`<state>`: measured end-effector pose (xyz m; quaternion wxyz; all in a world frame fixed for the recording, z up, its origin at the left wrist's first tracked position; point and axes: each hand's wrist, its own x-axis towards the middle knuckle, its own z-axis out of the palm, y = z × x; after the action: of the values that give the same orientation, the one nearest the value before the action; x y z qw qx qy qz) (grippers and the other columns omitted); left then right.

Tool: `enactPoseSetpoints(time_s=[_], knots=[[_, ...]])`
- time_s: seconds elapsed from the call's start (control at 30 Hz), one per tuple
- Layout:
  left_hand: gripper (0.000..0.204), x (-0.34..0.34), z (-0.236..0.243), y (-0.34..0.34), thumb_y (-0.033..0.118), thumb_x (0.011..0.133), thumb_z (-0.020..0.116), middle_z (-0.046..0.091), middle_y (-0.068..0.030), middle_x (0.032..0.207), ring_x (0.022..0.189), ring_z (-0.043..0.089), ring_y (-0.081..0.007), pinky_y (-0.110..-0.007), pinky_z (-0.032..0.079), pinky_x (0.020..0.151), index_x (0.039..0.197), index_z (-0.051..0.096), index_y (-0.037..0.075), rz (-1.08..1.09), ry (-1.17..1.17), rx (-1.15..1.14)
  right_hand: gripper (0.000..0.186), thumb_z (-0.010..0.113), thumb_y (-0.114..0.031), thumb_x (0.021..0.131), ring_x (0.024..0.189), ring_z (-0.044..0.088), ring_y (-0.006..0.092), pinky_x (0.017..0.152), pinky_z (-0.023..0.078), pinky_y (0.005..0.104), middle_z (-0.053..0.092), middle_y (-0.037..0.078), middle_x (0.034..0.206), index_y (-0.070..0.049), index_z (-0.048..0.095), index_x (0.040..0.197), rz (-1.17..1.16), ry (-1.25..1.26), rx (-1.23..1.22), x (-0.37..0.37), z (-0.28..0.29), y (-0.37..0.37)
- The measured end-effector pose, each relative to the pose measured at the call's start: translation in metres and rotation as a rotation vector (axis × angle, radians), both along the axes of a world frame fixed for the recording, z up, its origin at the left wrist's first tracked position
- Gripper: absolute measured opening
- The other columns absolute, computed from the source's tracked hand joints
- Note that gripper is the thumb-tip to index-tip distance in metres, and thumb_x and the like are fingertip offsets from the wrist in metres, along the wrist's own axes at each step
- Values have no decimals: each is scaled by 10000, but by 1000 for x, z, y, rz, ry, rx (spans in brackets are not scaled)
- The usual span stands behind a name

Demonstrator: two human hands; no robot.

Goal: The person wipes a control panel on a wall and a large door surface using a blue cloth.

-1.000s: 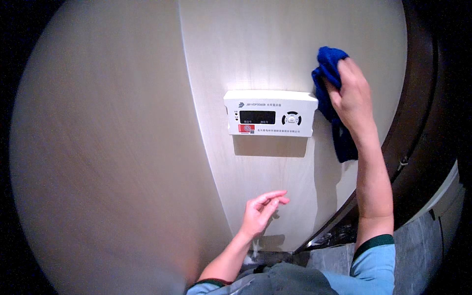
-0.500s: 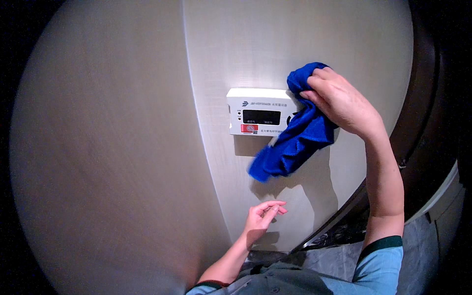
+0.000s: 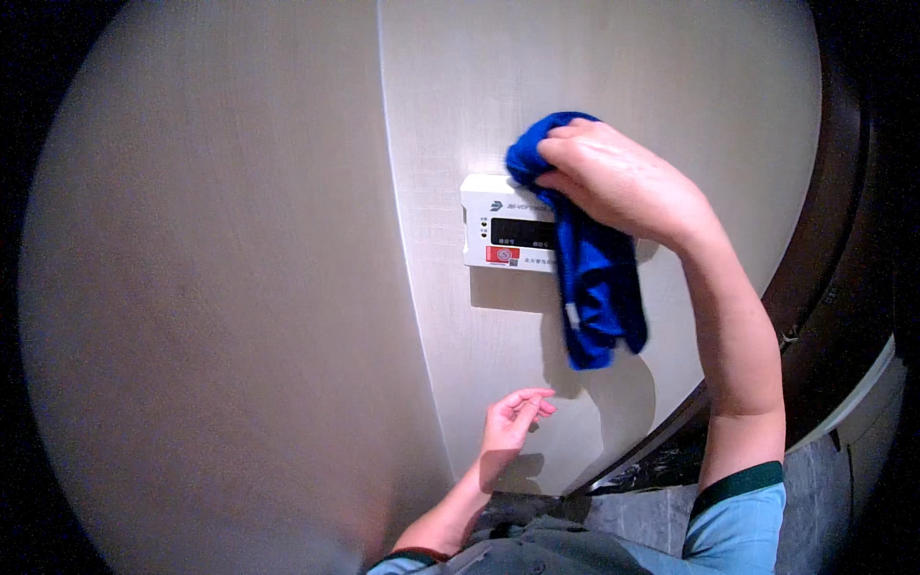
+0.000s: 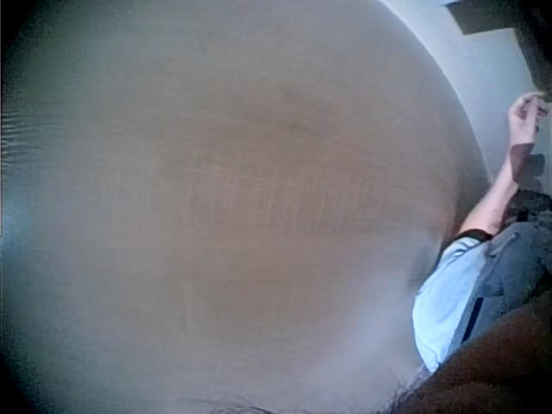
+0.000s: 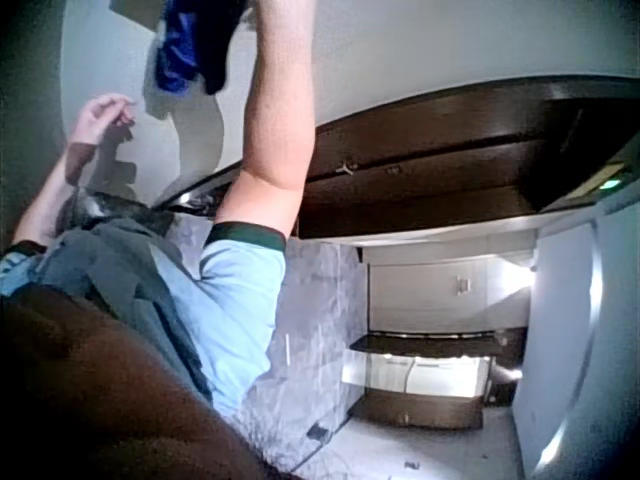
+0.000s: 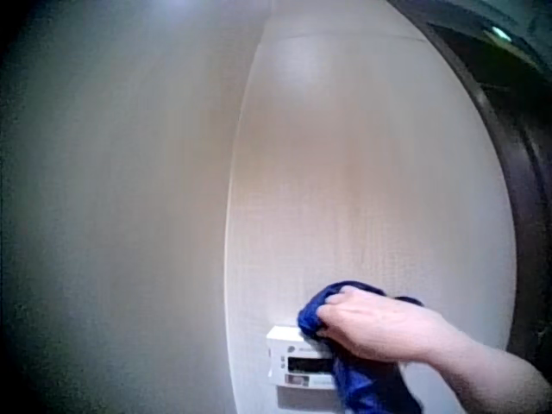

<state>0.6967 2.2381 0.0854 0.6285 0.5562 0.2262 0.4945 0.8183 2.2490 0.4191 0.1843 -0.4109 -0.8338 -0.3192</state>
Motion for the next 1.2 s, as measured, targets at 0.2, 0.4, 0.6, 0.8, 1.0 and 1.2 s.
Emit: enactPoseSetpoints(time_s=[0.2, 0.4, 0.6, 0.8, 1.0, 1.2], knots=[[255, -4, -5, 0, 219, 964, 501, 669, -29, 902, 837, 589, -77, -219, 431, 730, 1090, 637, 45, 3, 6, -34, 211, 555, -193, 894, 905, 599, 284, 843, 482, 383, 607, 167, 887, 11, 595, 856, -52, -61, -114, -57, 5, 29], [235, -19, -13, 8, 199, 962, 510, 671, -30, 896, 829, 601, -83, -217, 435, 725, 1084, 639, 46, 34, -19, -51, 231, 533, -198, 910, 890, 595, 292, 825, 476, 387, 601, 178, 863, 20, 584, 850, -35, -79, -159, -77, 4, 37], [237, -27, -15, 9, 210, 960, 519, 671, -28, 884, 824, 601, -82, -218, 440, 719, 1079, 643, 47, 5, -22, -46, 193, 542, -175, 901, 859, 577, 316, 796, 470, 408, 575, 171, 850, 5, 551, 833, -51, 35, -91, -27, 5, 5], [239, -16, -13, 7, 215, 960, 520, 670, -24, 881, 820, 597, -77, -217, 441, 707, 1080, 644, 50, -47, 19, -64, 222, 558, -194, 893, 791, 553, 384, 704, 443, 447, 561, 201, 785, 6, 525, 802, -211, 217, -56, 31, 3, -33], [234, -2, -13, -3, 198, 960, 515, 670, -30, 883, 820, 598, -77, -213, 441, 704, 1084, 640, 45, -65, 78, -74, 202, 581, -165, 884, 723, 548, 377, 638, 441, 401, 545, 192, 789, 25, 533, 835, 85, 548, 221, 70, -47, -29], [242, 3, -22, -2, 203, 963, 509, 680, -50, 880, 787, 593, -81, -215, 451, 713, 1073, 641, 33, -68, 42, -40, 145, 607, -76, 848, 810, 611, 324, 723, 475, 368, 608, 170, 874, 25, 612, 952, 77, 726, 234, 79, -104, -33]])
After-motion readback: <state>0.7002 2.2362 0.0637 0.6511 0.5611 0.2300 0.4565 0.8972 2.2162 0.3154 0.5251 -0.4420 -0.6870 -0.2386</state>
